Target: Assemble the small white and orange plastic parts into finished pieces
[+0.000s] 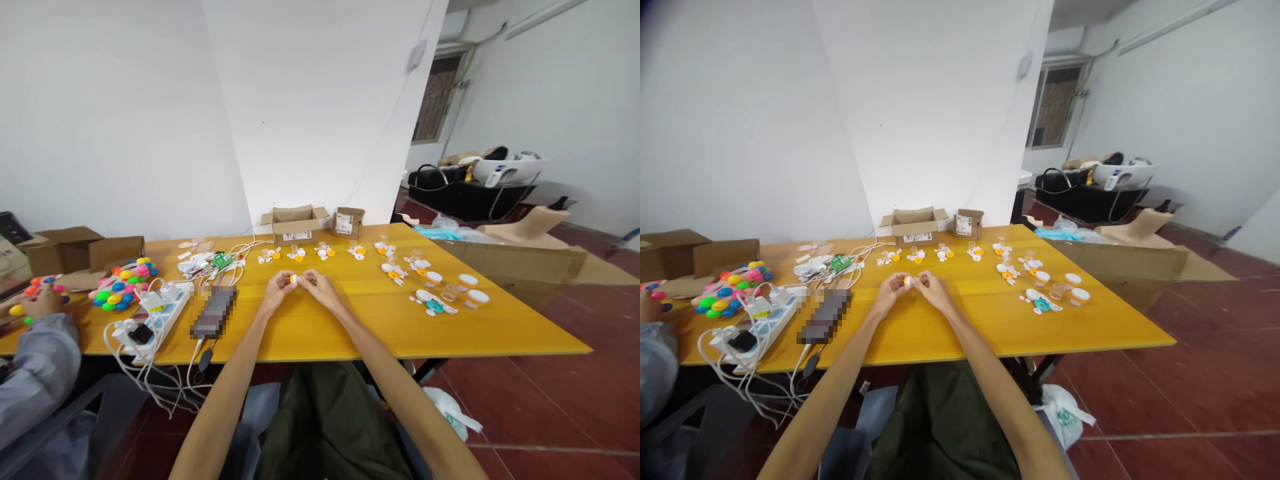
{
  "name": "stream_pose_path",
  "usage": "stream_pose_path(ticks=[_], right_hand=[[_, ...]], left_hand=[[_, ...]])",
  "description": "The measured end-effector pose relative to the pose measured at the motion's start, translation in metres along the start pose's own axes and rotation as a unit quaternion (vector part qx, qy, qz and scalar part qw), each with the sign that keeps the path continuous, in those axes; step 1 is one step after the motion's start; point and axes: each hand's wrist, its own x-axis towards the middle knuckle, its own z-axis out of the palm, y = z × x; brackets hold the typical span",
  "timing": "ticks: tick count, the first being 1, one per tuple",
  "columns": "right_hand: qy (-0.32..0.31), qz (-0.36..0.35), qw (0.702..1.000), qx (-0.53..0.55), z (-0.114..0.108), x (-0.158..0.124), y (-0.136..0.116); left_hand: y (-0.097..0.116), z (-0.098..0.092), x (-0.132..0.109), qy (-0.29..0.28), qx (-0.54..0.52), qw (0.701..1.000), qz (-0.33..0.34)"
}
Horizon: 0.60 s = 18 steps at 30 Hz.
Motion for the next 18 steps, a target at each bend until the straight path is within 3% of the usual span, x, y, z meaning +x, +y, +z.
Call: stream_pose_path(ticks=[6,18], right_hand=[[-0.020,0.010,0.999,-0.024,-0.0007,0.0008,0.0014],[0.018,-0.005,1.000,-0.022,-0.0015,0.0009,-0.0005]], left_hand=[[0.0017,0.0004,-0.0007,-0.001,0.009,1.000,-0.003],[0.0011,0.0016,0.0000,-0.001,0.000,1.000,-0.001]])
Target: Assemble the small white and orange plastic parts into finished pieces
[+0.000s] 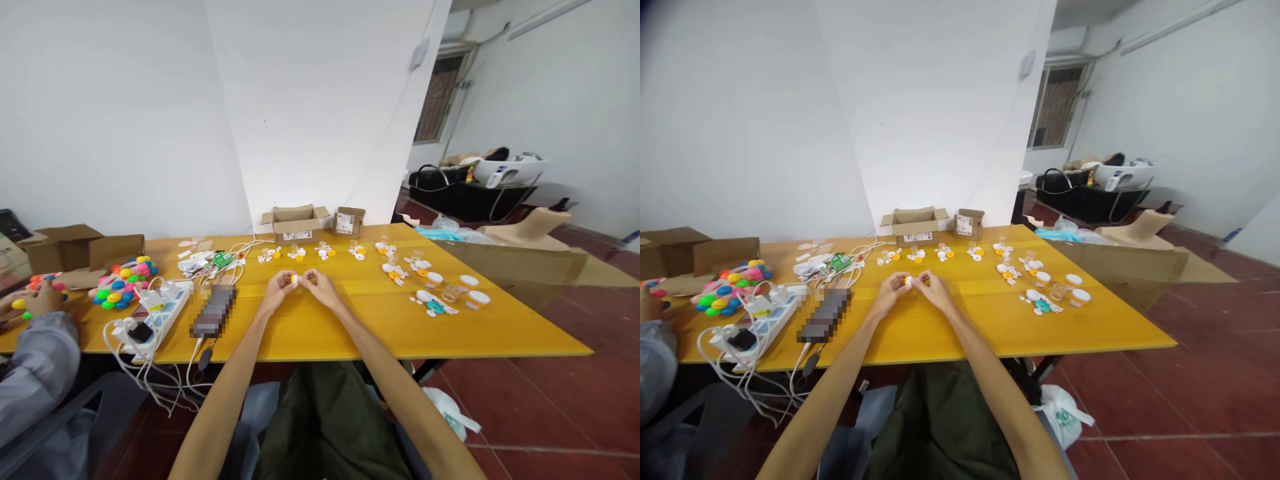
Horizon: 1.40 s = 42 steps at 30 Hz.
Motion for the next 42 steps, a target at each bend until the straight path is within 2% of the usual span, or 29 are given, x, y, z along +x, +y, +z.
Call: stream_pose_path(ticks=[4,9,13,17,23,27,31,36,42], right_hand=[[-0.019,0.015,0.999,-0.027,-0.0008,0.0006,0.0006],[-0.004,0.003,1.000,-0.013,-0.0013,0.0003,-0.0013],[-0.029,0.025,0.998,-0.042,-0.0022,0.0001,-0.0018],[-0.013,0.008,1.000,-0.005,-0.0025,0.0006,-0.0014],[-0.041,0.021,0.999,-0.016,-0.0026,0.0018,0.0032],[-0.043,0.001,0.999,0.016,-0.0026,0.0021,0.0047],[-0.068,0.025,0.997,-0.001,-0.0029,0.0025,0.0051],[-0.045,0.011,0.998,0.031,-0.0024,0.0027,0.0055],[-0.060,0.028,0.998,0.009,-0.0028,0.0020,0.0039]], left_hand=[[0.0034,0.0008,-0.0020,-0.006,0.003,1.000,-0.004],[0.0068,0.0016,-0.0036,-0.006,0.008,1.000,-0.001],[0.0062,0.0013,-0.0034,-0.007,0.009,1.000,-0.002],[0.0050,0.0008,-0.0029,-0.006,0.010,1.000,0.005],[0.0037,0.0012,-0.0013,-0.010,0.009,1.000,0.002],[0.0050,0.0008,-0.0026,-0.006,0.014,1.000,0.003],[0.0053,0.0009,-0.0032,-0.012,0.011,1.000,0.003],[0.0041,0.0008,-0.0023,-0.015,0.012,1.000,-0.001],[0.0084,0.0023,-0.0045,-0.017,0.007,1.000,0.002]])
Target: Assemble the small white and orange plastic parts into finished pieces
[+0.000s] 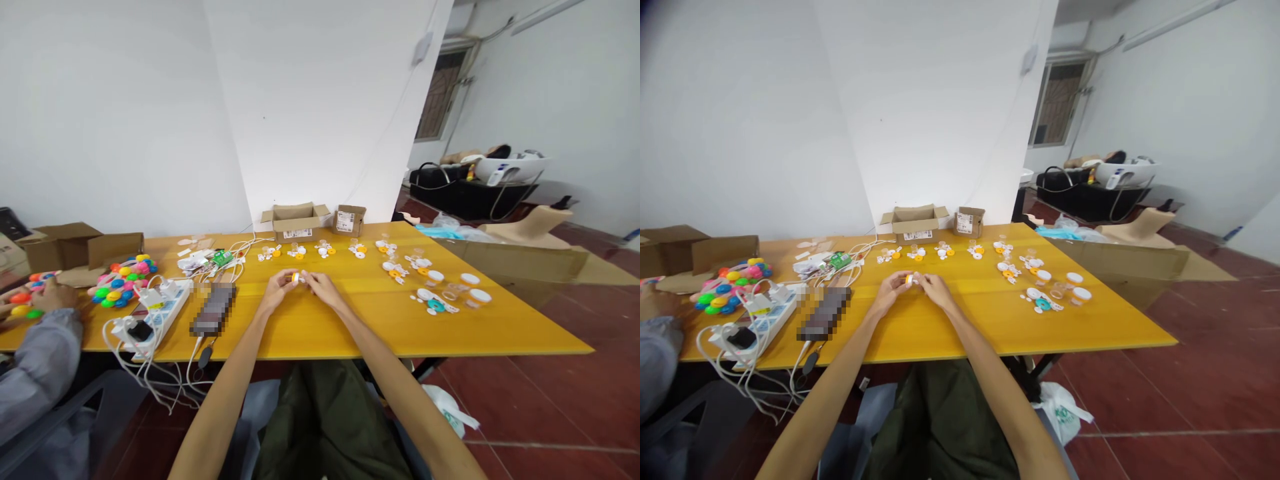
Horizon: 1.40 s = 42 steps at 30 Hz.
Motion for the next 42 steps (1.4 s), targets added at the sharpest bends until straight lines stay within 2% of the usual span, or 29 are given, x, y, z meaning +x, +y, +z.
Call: stream_pose_path(ticks=[5,8,11,16,20,22,25,30,36,39,42], right_hand=[[0.006,-0.011,1.000,0.014,0.000,-0.001,-0.002],[0.000,0.006,1.000,0.002,0.001,-0.002,-0.004],[0.006,-0.007,1.000,0.023,0.001,-0.002,-0.006],[-0.018,0.017,1.000,-0.003,0.000,-0.002,-0.007],[-0.014,-0.009,1.000,0.011,0.000,-0.001,-0.005],[-0.031,0.000,0.999,0.009,0.000,-0.001,-0.004],[-0.049,0.022,0.999,0.000,0.001,0.000,-0.002],[-0.020,-0.025,0.999,0.028,0.001,0.001,0.001],[-0.035,0.012,0.999,0.009,0.002,0.002,0.002],[-0.015,-0.012,0.999,0.042,0.002,0.001,0.001],[-0.021,-0.014,0.999,0.038,0.002,0.002,0.002]], left_hand=[[0.009,0.000,-0.006,-0.006,0.003,1.000,0.006],[0.010,0.000,-0.006,-0.014,0.004,1.000,0.006],[0.009,0.000,-0.005,-0.005,0.001,1.000,0.007],[0.017,0.002,-0.008,-0.026,0.003,1.000,0.001],[0.025,0.002,-0.012,-0.024,0.006,1.000,0.004],[0.026,0.002,-0.013,-0.027,0.010,1.000,0.006],[0.022,0.001,-0.011,-0.032,0.012,0.999,0.010],[0.010,0.000,-0.004,-0.008,0.009,1.000,0.016],[0.004,-0.002,-0.001,-0.023,0.006,1.000,0.018],[0.000,-0.003,0.001,-0.016,0.008,1.000,0.016],[-0.005,-0.003,0.003,-0.014,0.009,1.000,0.016]])
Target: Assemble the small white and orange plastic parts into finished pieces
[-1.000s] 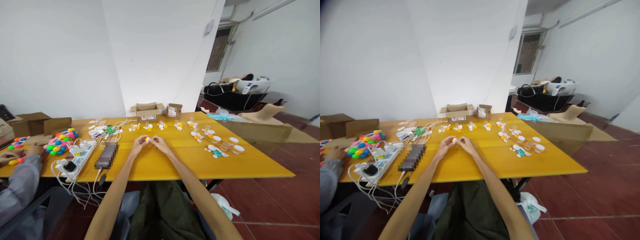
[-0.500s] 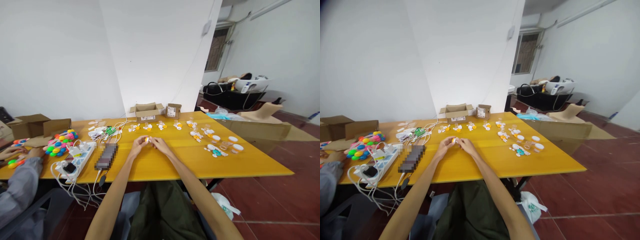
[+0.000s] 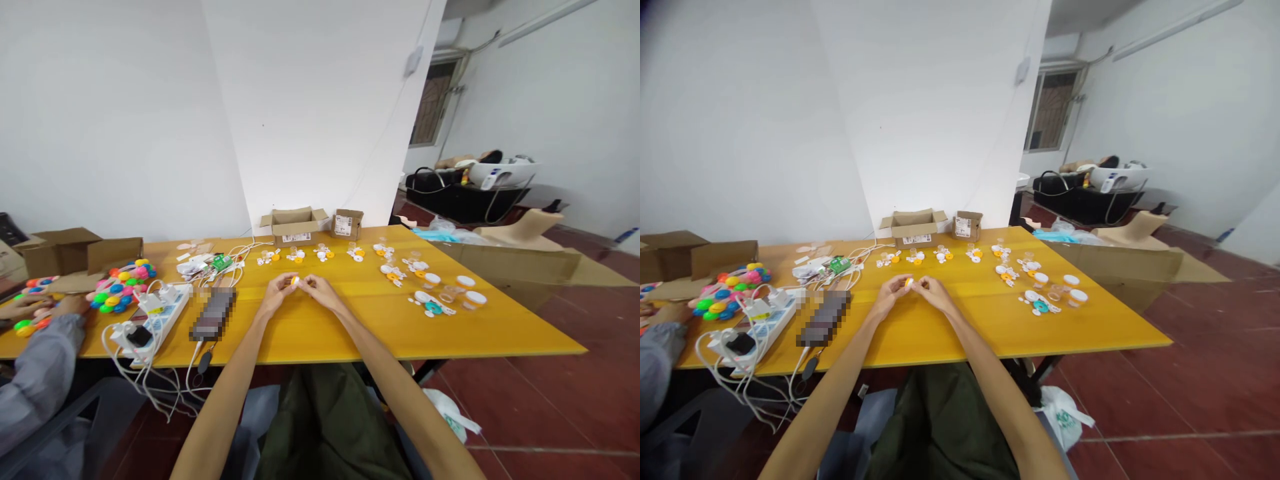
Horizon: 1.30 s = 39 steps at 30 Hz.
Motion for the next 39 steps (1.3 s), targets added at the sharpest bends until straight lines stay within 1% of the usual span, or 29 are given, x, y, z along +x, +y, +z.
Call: stream_pose_path(ticks=[3,7,12,16,20,23,26,29,33,34,36,39], right_hand=[[-0.013,0.010,1.000,-0.013,-0.001,0.000,0.002],[-0.008,-0.014,1.000,0.006,-0.001,0.000,0.003],[-0.047,-0.010,0.999,-0.012,-0.003,-0.001,0.002],[-0.055,-0.015,0.998,-0.007,-0.005,-0.001,-0.001],[-0.055,-0.030,0.998,0.011,-0.004,-0.002,0.000],[-0.063,-0.023,0.997,0.040,-0.002,-0.002,0.003],[-0.062,-0.020,0.997,0.045,0.000,-0.002,0.005],[-0.051,-0.022,0.998,0.011,0.000,-0.002,0.006],[-0.028,-0.024,0.999,-0.022,0.000,-0.001,0.010],[-0.022,-0.023,0.999,-0.029,0.001,-0.001,0.011],[-0.013,-0.023,0.999,-0.047,0.002,0.002,0.014],[-0.005,-0.042,0.994,-0.101,0.008,0.014,0.017]], left_hand=[[0.000,0.000,0.000,-0.002,-0.001,1.000,0.003],[0.003,0.000,-0.002,-0.001,0.006,1.000,0.000],[0.000,0.000,-0.001,0.001,0.019,1.000,-0.002],[-0.001,0.001,0.000,0.000,0.009,1.000,-0.004],[0.009,0.001,-0.004,0.002,-0.013,1.000,-0.009],[0.016,0.001,-0.008,-0.018,-0.026,0.999,-0.021],[0.016,0.003,-0.008,-0.020,-0.039,0.999,-0.026],[0.013,0.005,-0.007,-0.004,-0.047,0.999,-0.021],[0.016,0.007,-0.010,-0.004,-0.033,0.999,-0.015],[0.018,0.008,-0.012,0.006,-0.018,1.000,-0.002],[0.023,0.010,-0.016,0.054,0.029,0.997,0.042],[0.030,0.013,-0.022,0.132,0.111,0.978,0.121]])
